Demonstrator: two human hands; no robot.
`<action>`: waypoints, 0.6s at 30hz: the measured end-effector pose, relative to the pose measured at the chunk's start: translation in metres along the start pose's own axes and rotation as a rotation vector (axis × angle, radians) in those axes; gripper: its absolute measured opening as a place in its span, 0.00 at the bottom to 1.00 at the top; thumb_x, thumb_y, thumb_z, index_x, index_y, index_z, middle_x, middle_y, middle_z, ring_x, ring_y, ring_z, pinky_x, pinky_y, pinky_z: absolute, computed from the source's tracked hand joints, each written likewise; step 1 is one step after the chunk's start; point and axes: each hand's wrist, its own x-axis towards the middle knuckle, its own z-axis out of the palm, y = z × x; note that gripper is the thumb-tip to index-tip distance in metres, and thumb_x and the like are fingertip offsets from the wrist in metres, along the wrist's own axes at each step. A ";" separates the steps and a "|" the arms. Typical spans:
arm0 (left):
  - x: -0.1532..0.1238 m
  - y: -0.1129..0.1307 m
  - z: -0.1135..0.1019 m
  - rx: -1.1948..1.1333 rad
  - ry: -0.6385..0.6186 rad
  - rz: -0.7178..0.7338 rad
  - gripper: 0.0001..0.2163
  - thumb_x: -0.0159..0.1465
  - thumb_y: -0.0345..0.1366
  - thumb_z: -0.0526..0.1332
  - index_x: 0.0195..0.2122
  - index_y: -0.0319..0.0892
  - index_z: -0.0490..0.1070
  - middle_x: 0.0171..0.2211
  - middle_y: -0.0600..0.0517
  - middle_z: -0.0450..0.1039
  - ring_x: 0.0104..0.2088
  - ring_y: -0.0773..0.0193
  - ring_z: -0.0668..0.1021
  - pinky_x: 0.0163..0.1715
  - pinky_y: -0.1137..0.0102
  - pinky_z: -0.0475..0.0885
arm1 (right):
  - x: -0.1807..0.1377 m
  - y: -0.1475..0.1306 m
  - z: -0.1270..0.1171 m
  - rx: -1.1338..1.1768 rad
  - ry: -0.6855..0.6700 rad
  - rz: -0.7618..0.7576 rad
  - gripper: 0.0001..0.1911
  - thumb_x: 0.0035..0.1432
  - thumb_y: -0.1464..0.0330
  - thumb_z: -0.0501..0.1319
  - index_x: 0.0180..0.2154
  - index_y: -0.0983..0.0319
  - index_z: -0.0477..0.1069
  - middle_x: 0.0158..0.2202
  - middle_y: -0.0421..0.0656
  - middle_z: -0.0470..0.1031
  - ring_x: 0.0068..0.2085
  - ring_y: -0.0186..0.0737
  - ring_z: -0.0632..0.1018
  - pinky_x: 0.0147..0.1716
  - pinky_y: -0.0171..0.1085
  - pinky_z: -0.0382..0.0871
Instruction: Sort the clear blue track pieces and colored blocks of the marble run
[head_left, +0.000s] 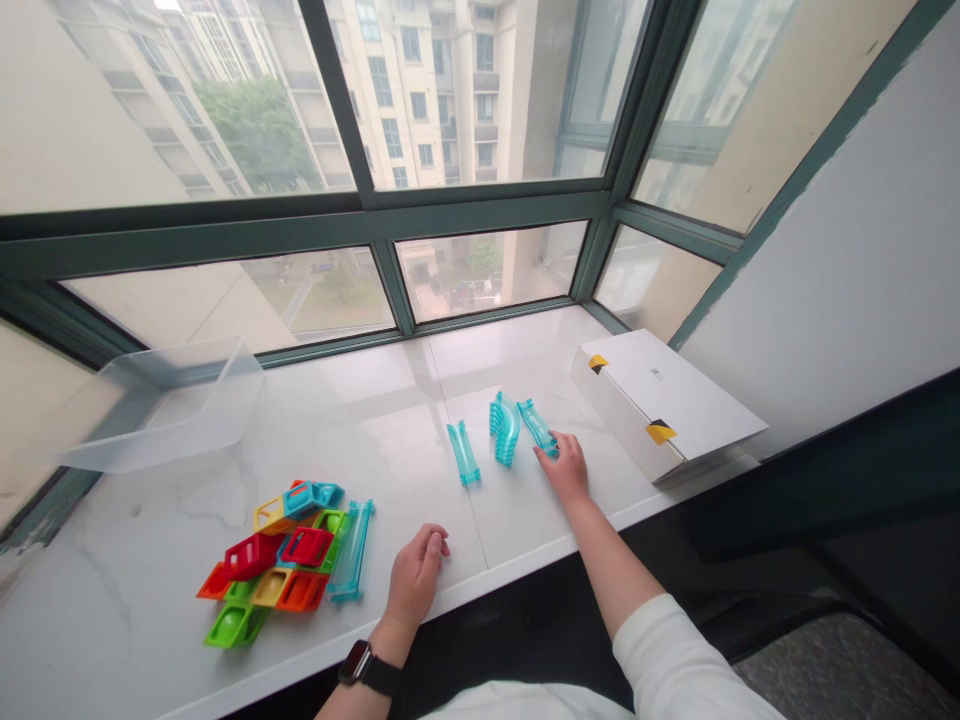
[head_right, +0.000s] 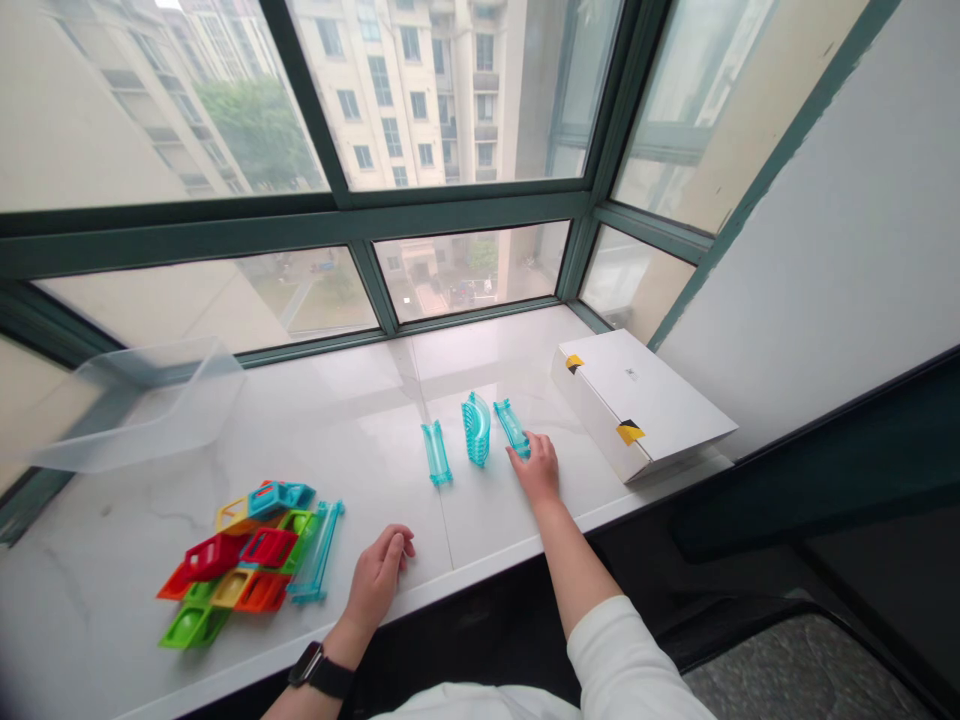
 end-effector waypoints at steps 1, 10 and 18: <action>0.000 0.000 0.000 0.001 0.004 0.001 0.18 0.74 0.51 0.49 0.41 0.46 0.72 0.29 0.53 0.77 0.27 0.61 0.76 0.29 0.70 0.70 | 0.000 0.000 0.000 0.004 0.000 0.000 0.27 0.65 0.49 0.61 0.55 0.61 0.74 0.46 0.52 0.75 0.43 0.51 0.76 0.49 0.50 0.74; 0.000 0.007 -0.001 0.019 0.010 0.019 0.18 0.74 0.50 0.49 0.40 0.46 0.72 0.29 0.53 0.77 0.27 0.61 0.77 0.31 0.69 0.71 | -0.001 0.003 0.002 0.011 0.005 -0.002 0.25 0.65 0.50 0.62 0.54 0.61 0.74 0.46 0.51 0.76 0.43 0.50 0.76 0.48 0.48 0.74; 0.000 0.007 -0.001 0.019 0.000 0.017 0.17 0.74 0.50 0.49 0.40 0.46 0.72 0.29 0.53 0.77 0.28 0.60 0.77 0.32 0.68 0.71 | -0.001 0.001 0.003 -0.029 0.011 -0.007 0.30 0.62 0.53 0.64 0.59 0.61 0.69 0.46 0.51 0.75 0.43 0.51 0.76 0.48 0.49 0.74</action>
